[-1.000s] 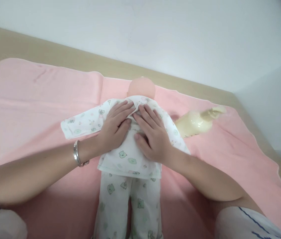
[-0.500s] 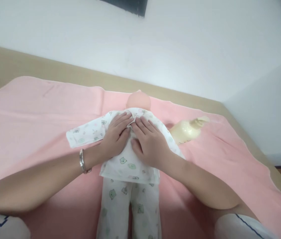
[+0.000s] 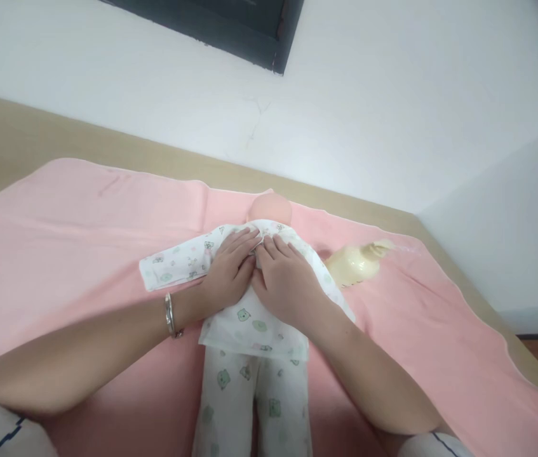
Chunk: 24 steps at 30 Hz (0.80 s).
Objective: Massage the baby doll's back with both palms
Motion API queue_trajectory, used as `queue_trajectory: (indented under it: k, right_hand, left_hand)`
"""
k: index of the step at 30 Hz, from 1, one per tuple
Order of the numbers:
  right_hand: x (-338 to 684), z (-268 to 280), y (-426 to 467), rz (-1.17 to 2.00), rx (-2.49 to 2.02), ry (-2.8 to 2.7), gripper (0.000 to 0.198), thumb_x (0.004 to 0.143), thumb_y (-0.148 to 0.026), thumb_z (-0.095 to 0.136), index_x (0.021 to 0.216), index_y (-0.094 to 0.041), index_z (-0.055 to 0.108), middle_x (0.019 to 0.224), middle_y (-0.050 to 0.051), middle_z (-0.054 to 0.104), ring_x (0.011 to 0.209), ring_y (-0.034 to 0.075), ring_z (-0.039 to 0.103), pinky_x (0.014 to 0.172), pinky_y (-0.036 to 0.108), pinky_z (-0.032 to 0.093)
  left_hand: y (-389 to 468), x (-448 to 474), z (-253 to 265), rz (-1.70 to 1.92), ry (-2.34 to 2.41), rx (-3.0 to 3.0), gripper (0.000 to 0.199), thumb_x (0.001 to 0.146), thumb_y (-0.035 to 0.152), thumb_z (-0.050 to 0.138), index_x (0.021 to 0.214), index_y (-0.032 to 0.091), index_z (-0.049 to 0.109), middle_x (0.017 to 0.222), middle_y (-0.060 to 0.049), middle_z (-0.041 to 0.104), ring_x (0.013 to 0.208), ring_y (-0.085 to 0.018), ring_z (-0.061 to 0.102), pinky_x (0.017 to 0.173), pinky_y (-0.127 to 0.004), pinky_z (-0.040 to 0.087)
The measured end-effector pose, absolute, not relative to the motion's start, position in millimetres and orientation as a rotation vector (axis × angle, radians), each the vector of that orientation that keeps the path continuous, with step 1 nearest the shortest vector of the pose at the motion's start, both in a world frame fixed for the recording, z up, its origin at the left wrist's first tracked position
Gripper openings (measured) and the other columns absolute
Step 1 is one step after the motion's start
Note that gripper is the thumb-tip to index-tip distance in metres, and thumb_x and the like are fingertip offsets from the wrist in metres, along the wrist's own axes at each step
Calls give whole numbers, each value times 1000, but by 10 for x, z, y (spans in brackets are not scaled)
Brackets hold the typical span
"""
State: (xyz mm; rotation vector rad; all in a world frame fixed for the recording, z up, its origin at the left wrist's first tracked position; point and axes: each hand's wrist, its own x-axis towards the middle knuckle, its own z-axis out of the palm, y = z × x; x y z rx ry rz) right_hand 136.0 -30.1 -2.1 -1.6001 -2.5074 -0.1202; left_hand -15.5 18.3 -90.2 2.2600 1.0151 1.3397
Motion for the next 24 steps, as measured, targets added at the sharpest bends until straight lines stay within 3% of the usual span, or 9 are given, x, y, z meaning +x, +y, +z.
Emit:
queue_trajectory:
  k: [3, 6, 8, 12, 16, 19, 24]
  right_hand:
    - [1494, 183, -289, 82, -1559, -2565, 48, 100, -26, 43, 141, -6, 56, 150, 17, 55, 144, 33, 48, 117, 51, 45]
    - [1713, 452, -320, 237, -1566, -2492, 43, 100, -29, 44, 138, -17, 60, 134, 10, 70, 124, 29, 66, 96, 45, 60]
    - [1885, 610, -358, 166, -1580, -2337, 44, 100, -33, 44, 138, -19, 60, 129, 11, 72, 114, 30, 71, 88, 45, 62]
    - [2251, 800, -369, 5, -1607, -1900, 45, 97, -39, 48, 136, -24, 64, 136, 8, 69, 122, 32, 67, 96, 52, 59]
    - [2580, 824, -219, -80, -1691, -1494, 46, 94, -42, 53, 135, -26, 65, 143, 9, 63, 132, 36, 60, 100, 59, 56]
    - [2716, 792, -78, -47, -1741, -1382, 45, 93, -41, 55, 134, -24, 67, 140, 11, 65, 131, 37, 60, 103, 60, 54]
    - [2686, 755, 14, 105, -1840, -1483, 48, 96, -42, 48, 133, -16, 65, 139, 14, 64, 130, 35, 60, 105, 54, 51]
  left_hand:
    - [209, -171, -811, 1264, 1061, 2300, 42, 102, 28, 40, 139, 18, 57, 147, -14, 58, 142, -30, 49, 121, -60, 39]
    - [218, -148, -587, 1127, 1152, 2250, 43, 104, 38, 36, 134, 19, 60, 139, -14, 63, 133, -33, 58, 114, -58, 47]
    - [187, -78, -386, 1095, 1198, 2144, 46, 106, 46, 32, 131, 22, 62, 138, -12, 64, 131, -33, 59, 111, -55, 51]
    - [99, 238, 29, 1065, 1065, 1885, 51, 106, 53, 36, 149, 27, 46, 158, -7, 46, 148, -32, 42, 115, -53, 50]
    - [105, 668, 366, 836, 644, 1430, 61, 108, 48, 14, 149, 14, 42, 151, -15, 54, 136, -27, 58, 112, -45, 55]
    - [116, 898, 502, 684, 553, 1214, 71, 105, 51, 5, 153, 7, 33, 153, -17, 51, 140, -25, 52, 115, -41, 53]
    - [52, 1019, 569, 630, 506, 1153, 77, 100, 53, 0, 152, 10, 37, 152, -14, 53, 145, -25, 45, 119, -41, 48]
